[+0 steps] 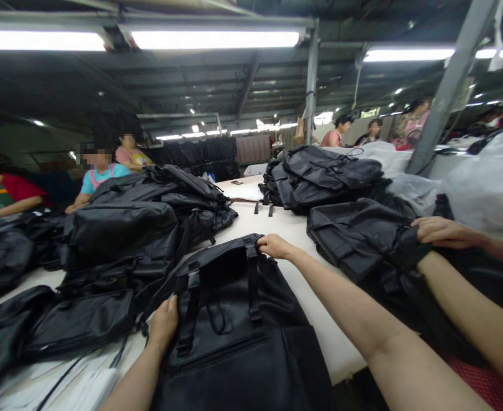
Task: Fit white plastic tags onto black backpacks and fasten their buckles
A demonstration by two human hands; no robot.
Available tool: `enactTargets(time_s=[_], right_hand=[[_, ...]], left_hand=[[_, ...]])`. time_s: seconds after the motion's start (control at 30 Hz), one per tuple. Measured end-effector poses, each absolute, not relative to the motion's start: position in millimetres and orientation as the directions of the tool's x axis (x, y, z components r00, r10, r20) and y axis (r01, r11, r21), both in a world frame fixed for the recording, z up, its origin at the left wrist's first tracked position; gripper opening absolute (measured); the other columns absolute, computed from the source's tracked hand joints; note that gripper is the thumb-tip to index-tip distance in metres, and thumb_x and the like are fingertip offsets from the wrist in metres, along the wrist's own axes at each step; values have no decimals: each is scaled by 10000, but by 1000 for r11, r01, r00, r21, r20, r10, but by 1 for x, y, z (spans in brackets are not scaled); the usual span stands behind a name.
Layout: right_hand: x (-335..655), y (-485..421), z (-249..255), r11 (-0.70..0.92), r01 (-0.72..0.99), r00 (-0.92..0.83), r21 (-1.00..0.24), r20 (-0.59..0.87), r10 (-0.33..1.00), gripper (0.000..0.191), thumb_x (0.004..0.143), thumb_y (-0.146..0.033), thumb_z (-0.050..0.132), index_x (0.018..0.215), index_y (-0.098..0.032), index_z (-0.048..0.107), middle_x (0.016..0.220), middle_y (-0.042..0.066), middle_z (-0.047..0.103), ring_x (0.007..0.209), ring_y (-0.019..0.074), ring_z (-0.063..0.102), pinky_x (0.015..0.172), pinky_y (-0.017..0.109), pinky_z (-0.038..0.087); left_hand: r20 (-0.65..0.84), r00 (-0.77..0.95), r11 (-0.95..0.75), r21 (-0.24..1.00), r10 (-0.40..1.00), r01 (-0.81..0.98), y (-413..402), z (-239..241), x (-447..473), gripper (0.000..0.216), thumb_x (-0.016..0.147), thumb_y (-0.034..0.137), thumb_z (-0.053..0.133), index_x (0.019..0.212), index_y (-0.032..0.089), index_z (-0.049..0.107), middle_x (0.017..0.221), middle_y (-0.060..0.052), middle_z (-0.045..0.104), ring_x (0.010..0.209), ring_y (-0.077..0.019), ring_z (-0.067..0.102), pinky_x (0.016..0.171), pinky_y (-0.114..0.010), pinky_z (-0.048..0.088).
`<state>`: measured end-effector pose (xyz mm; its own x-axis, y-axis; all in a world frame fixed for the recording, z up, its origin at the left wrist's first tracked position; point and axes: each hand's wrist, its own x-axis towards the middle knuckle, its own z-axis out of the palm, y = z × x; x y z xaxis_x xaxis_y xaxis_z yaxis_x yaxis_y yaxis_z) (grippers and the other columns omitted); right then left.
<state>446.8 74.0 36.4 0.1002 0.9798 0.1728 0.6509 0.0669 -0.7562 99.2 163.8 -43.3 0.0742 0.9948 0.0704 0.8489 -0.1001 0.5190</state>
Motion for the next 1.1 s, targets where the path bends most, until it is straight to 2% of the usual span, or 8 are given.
enactTargets(time_s=[0.13, 0.27, 0.37, 0.43, 0.53, 0.7, 0.93, 1.1], right_hand=[[460, 68, 14, 7, 665, 167, -747, 158, 973, 199, 650, -211, 586, 822, -158, 671, 758, 23, 658, 706, 169, 567, 660, 244, 412], [461, 62, -1, 35, 627, 132, -778, 150, 980, 235, 715, -195, 479, 874, -159, 648, 827, 12, 653, 759, 161, 561, 677, 238, 414], [455, 63, -1, 66, 584, 76, -809, 135, 988, 216, 687, -139, 453, 802, -136, 636, 766, 2, 638, 715, 146, 547, 655, 232, 414], [447, 63, 5, 101, 550, 21, -829, 134, 991, 195, 689, -137, 447, 768, -125, 625, 715, -4, 620, 677, 134, 536, 641, 229, 414], [430, 58, 23, 177, 504, -72, -845, 163, 984, 169, 721, -183, 464, 770, -132, 618, 694, -18, 597, 654, 117, 520, 632, 219, 409], [407, 45, 51, 268, 502, -135, -822, 232, 963, 77, 679, -171, 559, 716, -170, 626, 691, -35, 587, 694, 118, 519, 693, 219, 406], [417, 24, 36, 209, 527, 186, -824, 352, 917, 109, 724, -209, 541, 764, -200, 642, 918, 20, 627, 939, 172, 538, 894, 291, 367], [420, 11, -3, 52, 392, 409, -918, 224, 885, 279, 781, -257, 418, 911, -158, 644, 881, 66, 660, 821, 189, 602, 762, 323, 462]], left_hand=[[90, 65, -102, 508, 994, 855, 163, -46, 99, 337, 831, 389, 336, 598, 206, 497, 644, -83, 604, 708, -248, 594, 611, -294, 404], [215, 23, -131, 503, 976, 855, 154, -32, 101, 278, 826, 391, 360, 858, 185, 544, 847, -115, 627, 845, -274, 589, 723, -343, 430], [556, 66, -382, 476, 829, 792, 130, -1, 114, 277, 826, 348, 381, 961, 159, 533, 986, -119, 590, 973, -241, 543, 885, -336, 392], [635, 242, -601, 439, 734, 669, 107, 19, 134, 264, 835, 343, 389, 941, 165, 553, 961, -102, 594, 960, -212, 544, 911, -306, 389], [401, 695, -793, 428, 597, 434, 82, 37, 173, 255, 845, 276, 383, 972, 211, 595, 977, -64, 612, 957, -181, 552, 901, -277, 404], [329, 618, -652, 634, 714, 416, 89, 40, 225, 363, 788, 182, 371, 1089, 155, 572, 1138, -93, 561, 1098, -223, 470, 974, -344, 340], [-15, 814, -491, 791, 581, 365, 97, 52, 230, 289, 723, 377, 508, 784, 133, 650, 738, -17, 634, 690, -168, 552, 621, -251, 418], [-101, 817, -391, 841, 567, 375, 91, 45, 227, 383, 784, 474, 427, 722, 137, 598, 589, 28, 513, 531, -105, 440, 497, -214, 334]])
